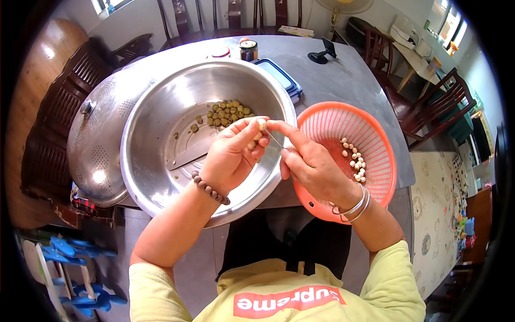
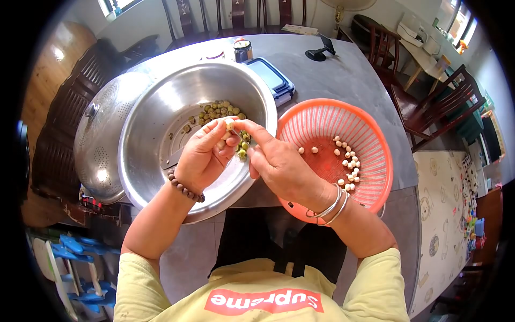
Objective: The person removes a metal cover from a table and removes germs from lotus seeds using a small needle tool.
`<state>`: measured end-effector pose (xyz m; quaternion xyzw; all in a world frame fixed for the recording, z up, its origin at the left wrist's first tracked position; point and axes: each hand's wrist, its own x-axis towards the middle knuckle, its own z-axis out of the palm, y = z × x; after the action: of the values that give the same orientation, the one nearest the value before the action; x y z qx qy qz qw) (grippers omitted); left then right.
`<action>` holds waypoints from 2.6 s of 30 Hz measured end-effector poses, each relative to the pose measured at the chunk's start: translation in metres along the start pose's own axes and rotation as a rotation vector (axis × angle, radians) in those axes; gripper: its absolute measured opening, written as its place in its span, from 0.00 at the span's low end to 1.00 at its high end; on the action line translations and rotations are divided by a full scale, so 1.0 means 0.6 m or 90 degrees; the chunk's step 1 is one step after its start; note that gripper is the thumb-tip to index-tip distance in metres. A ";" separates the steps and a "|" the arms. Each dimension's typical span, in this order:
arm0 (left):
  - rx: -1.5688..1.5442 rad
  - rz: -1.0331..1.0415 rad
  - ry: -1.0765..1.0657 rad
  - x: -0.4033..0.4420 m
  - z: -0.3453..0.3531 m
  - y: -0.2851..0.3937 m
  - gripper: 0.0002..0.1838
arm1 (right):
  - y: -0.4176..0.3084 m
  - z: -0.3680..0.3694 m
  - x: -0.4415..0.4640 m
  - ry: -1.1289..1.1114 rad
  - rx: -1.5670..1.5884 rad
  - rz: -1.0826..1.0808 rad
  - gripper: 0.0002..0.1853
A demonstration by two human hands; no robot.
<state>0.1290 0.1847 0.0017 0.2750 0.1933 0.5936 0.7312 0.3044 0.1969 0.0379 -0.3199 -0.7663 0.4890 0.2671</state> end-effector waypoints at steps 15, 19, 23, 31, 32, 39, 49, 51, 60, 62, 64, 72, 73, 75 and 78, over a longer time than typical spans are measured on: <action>0.116 0.059 0.027 -0.006 0.009 -0.001 0.08 | -0.001 -0.001 -0.006 0.010 -0.036 0.002 0.23; 0.167 0.090 0.002 -0.008 0.009 -0.003 0.07 | -0.004 -0.002 -0.013 0.018 -0.049 -0.008 0.22; 0.227 0.125 0.035 -0.009 0.024 -0.003 0.06 | -0.008 -0.001 -0.021 0.018 -0.030 -0.001 0.24; 0.306 0.130 -0.049 -0.011 0.025 -0.005 0.07 | 0.006 0.000 -0.027 0.047 -0.023 -0.070 0.20; 0.306 0.130 -0.049 -0.011 0.026 -0.005 0.07 | 0.005 0.000 -0.026 0.046 -0.023 -0.070 0.20; 0.282 0.136 -0.040 -0.012 0.031 -0.007 0.07 | 0.003 0.005 -0.026 0.052 -0.010 -0.060 0.20; 0.293 0.097 -0.025 -0.014 0.032 -0.008 0.06 | 0.008 0.007 -0.023 0.077 -0.102 -0.093 0.20; 0.291 0.101 -0.032 -0.010 0.022 -0.013 0.07 | 0.007 0.007 -0.021 0.081 -0.107 -0.098 0.19; 0.270 0.114 -0.009 -0.007 0.020 -0.012 0.06 | 0.009 0.011 -0.008 0.103 -0.106 -0.129 0.19; 0.268 0.111 -0.004 -0.008 0.019 -0.011 0.06 | 0.009 0.012 -0.008 0.097 -0.098 -0.124 0.18; 0.235 0.086 -0.006 -0.007 0.017 -0.009 0.05 | 0.008 0.013 -0.005 0.096 -0.103 -0.097 0.17; 0.226 0.063 0.002 -0.007 0.017 -0.010 0.04 | 0.019 0.018 0.001 0.133 -0.125 -0.127 0.16; 0.226 0.060 -0.019 -0.007 0.015 -0.009 0.05 | 0.018 0.017 0.001 0.132 -0.132 -0.116 0.16; 0.232 0.063 -0.007 -0.008 0.019 -0.008 0.06 | 0.023 0.013 0.003 0.131 -0.134 -0.127 0.16; 0.222 0.065 0.003 -0.004 0.016 -0.009 0.08 | 0.020 0.006 0.003 0.120 -0.134 -0.129 0.16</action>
<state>0.1383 0.1798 0.0054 0.4060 0.2806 0.5880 0.6408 0.3034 0.2001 0.0255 -0.3116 -0.8131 0.3449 0.3504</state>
